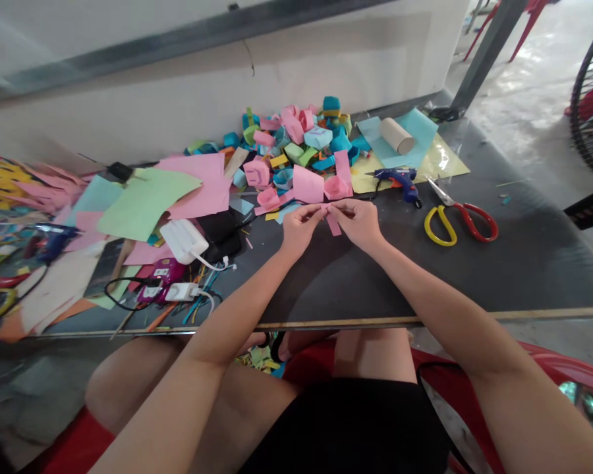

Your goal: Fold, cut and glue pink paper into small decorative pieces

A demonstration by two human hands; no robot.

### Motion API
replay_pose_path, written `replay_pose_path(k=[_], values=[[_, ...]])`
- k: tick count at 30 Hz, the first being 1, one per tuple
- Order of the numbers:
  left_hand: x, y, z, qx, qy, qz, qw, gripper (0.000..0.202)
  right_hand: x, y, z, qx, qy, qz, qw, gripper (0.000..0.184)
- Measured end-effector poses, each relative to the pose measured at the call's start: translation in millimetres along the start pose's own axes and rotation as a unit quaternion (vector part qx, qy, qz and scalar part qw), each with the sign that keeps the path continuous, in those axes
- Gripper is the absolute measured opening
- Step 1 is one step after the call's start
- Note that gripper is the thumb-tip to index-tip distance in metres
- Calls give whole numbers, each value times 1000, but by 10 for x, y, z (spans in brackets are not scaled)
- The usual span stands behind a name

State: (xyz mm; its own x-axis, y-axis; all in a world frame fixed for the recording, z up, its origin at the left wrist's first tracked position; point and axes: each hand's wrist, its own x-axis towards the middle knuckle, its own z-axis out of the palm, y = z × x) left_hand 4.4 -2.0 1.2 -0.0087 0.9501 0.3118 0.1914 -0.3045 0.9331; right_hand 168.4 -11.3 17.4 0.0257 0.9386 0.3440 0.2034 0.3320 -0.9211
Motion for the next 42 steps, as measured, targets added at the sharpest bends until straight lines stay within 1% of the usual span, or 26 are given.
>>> replay_pose_path(k=[3, 5, 7, 10, 13, 15, 18, 22, 25, 28, 30, 33, 36, 39, 40, 42], values=[[13, -3, -38, 46, -2, 27, 999, 39, -2, 26, 1, -29, -5, -7, 1000, 23], [24, -7, -63, 98, -8, 65, 993, 39, 3, 30, -9, -56, -16, -15, 998, 22], [38, -18, -81, 154, -24, 112, 981, 38, 7, 22, -28, -93, -33, -30, 995, 21], [60, -48, -95, 228, -57, 175, 956, 37, 6, 10, -58, -160, -56, -60, 984, 18], [74, -79, -100, 269, -93, 211, 935, 36, -5, 10, -70, -200, -69, -81, 974, 14], [81, -89, -108, 272, -113, 223, 929, 33, -10, 7, -68, -196, -78, -88, 973, 12], [91, -79, -126, 253, -125, 227, 932, 30, -11, -14, -63, -170, -87, -91, 977, 15], [88, -50, -131, 218, -115, 227, 942, 32, -7, -42, -48, -141, -90, -87, 982, 22], [71, -44, -103, 186, -81, 211, 956, 39, -9, -36, -14, -88, -66, -62, 992, 29], [52, -51, -63, 153, -37, 161, 974, 45, -11, -18, 23, -12, -44, -25, 999, 38], [41, -60, -43, 142, -24, 141, 979, 46, -10, -8, 33, 12, -45, -5, 999, 42], [25, -68, -30, 146, -16, 137, 980, 45, -3, -1, 16, -16, -33, -5, 999, 42], [17, -56, -41, 172, -13, 145, 974, 43, 8, -6, -25, -104, -16, -59, 993, 30], [31, -36, -65, 196, -25, 162, 967, 39, 13, -24, -60, -185, -18, -117, 976, 18], [40, -34, -72, 193, -30, 162, 967, 38, 11, -33, -66, -200, -20, -125, 972, 16], [63, -43, -79, 166, -35, 145, 975, 39, 5, -55, -67, -204, -18, -118, 972, 15]])
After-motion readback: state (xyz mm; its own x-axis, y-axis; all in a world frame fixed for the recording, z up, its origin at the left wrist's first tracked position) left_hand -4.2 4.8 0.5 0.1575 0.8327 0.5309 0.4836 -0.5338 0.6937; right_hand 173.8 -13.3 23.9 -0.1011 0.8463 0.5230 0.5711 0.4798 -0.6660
